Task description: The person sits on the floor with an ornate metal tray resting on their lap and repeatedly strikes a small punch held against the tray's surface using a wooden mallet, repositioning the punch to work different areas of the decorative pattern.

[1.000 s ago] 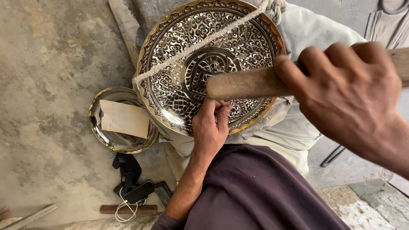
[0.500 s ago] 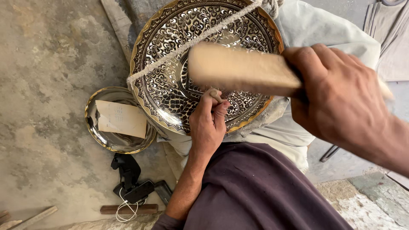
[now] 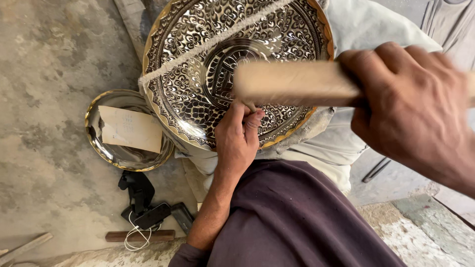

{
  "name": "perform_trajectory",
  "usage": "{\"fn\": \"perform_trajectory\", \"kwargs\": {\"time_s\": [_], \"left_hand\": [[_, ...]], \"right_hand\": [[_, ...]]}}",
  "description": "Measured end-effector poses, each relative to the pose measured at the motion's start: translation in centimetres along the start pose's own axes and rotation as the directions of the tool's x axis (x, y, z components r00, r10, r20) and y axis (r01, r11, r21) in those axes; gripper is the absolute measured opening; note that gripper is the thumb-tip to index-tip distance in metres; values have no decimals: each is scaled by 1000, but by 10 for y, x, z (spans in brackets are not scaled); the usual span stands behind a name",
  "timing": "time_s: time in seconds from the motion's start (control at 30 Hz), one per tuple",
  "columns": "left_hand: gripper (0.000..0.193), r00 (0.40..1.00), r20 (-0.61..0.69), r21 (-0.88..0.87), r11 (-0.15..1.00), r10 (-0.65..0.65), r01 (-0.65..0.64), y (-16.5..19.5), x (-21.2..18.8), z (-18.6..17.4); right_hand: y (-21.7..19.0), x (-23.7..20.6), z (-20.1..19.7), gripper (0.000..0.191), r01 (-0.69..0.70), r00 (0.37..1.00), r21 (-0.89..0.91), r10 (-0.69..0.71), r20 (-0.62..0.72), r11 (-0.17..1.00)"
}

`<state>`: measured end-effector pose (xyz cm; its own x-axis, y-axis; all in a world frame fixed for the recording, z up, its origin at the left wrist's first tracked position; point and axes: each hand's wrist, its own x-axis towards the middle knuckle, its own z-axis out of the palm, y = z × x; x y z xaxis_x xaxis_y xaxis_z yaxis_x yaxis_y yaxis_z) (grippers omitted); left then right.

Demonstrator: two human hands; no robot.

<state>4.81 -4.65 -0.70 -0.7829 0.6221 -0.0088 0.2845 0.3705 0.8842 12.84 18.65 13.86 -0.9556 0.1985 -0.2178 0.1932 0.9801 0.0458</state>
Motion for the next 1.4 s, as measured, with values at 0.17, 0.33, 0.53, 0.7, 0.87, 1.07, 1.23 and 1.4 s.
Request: {"fn": "perform_trajectory", "kwargs": {"time_s": [0.17,0.33,0.53,0.7,0.87,1.07,1.23,1.4], "left_hand": [[25,999,-27,-127,992,-17,13,4,-1,1],[22,996,-81,-77,997,25,-32,4,-1,5],[18,999,-41,-62,998,-5,3,5,1,3],[19,999,-1,-48,998,32,-32,12,8,0],[23,992,-106,-205,977,-74,51,17,2,-2],[23,998,-58,-97,995,20,-26,3,5,6],[19,992,-79,-19,995,99,-101,-3,3,7],[21,998,-58,-74,997,27,-31,-3,3,6]], "right_hand": [[0,5,1,27,117,986,-351,-151,-70,929],[7,18,1,41,36,999,-67,-37,-14,997],[-1,15,-10,36,98,994,-67,-100,-41,993],[-1,10,-11,46,77,986,-297,-30,162,952],[13,-3,-7,33,82,996,-317,-87,-3,945],[19,12,3,31,116,990,-512,-142,-12,851],[14,26,-10,55,6,999,315,9,-44,949],[-1,32,-22,50,59,995,66,-53,-83,996]]}}
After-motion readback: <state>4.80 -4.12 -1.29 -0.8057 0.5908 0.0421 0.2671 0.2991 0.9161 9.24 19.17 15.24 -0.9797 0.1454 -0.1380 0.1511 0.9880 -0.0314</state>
